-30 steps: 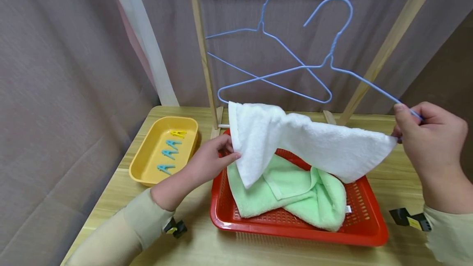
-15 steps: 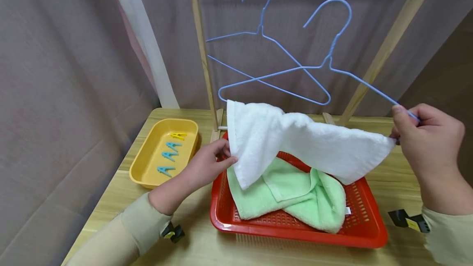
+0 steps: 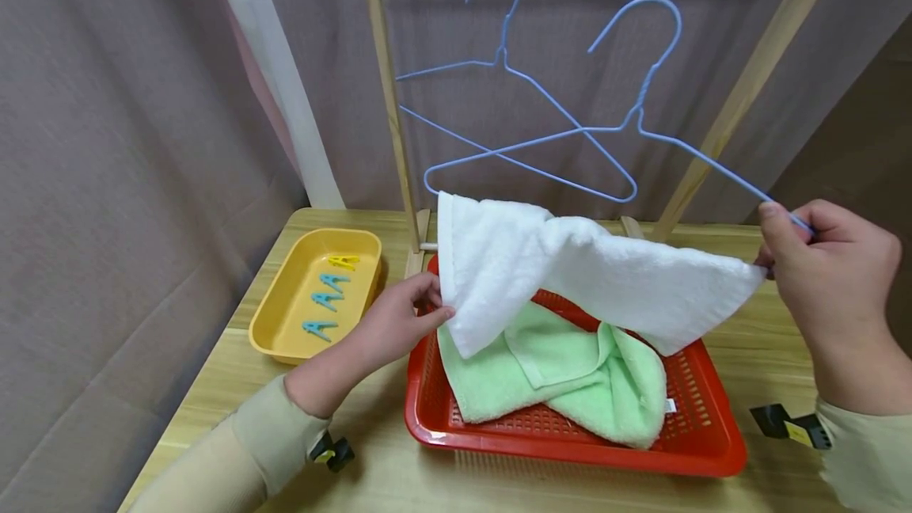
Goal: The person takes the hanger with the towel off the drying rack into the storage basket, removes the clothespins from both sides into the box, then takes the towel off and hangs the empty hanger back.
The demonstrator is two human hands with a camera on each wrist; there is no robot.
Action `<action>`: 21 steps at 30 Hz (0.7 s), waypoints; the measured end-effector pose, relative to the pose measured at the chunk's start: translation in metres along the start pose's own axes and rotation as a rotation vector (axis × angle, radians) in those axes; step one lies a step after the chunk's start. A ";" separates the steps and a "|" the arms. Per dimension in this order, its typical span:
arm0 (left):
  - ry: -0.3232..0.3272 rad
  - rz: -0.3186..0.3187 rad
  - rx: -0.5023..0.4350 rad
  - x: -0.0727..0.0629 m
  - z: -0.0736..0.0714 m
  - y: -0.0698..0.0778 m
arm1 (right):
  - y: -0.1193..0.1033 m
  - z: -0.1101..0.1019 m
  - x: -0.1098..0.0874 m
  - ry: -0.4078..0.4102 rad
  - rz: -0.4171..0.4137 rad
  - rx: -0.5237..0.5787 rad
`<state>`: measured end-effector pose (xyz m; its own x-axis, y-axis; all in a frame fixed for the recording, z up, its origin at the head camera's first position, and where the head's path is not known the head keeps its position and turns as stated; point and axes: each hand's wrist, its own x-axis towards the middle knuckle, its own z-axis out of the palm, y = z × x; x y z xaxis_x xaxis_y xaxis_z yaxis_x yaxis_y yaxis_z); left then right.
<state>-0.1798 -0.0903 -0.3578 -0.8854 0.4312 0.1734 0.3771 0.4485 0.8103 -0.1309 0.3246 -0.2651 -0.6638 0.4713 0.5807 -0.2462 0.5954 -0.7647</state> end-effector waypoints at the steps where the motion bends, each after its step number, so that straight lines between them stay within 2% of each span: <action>1: 0.000 -0.002 -0.002 0.000 0.000 -0.001 | 0.000 0.000 0.000 0.001 0.001 0.001; 16: -0.002 0.014 -0.010 -0.003 0.001 -0.009 | -0.001 0.003 -0.002 0.004 0.019 0.007; 21: -0.007 -0.003 -0.011 -0.004 0.001 -0.009 | -0.002 0.003 -0.001 0.016 0.011 0.008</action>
<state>-0.1794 -0.0955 -0.3657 -0.8844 0.4356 0.1673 0.3717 0.4407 0.8171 -0.1320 0.3210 -0.2656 -0.6552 0.4884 0.5763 -0.2442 0.5850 -0.7734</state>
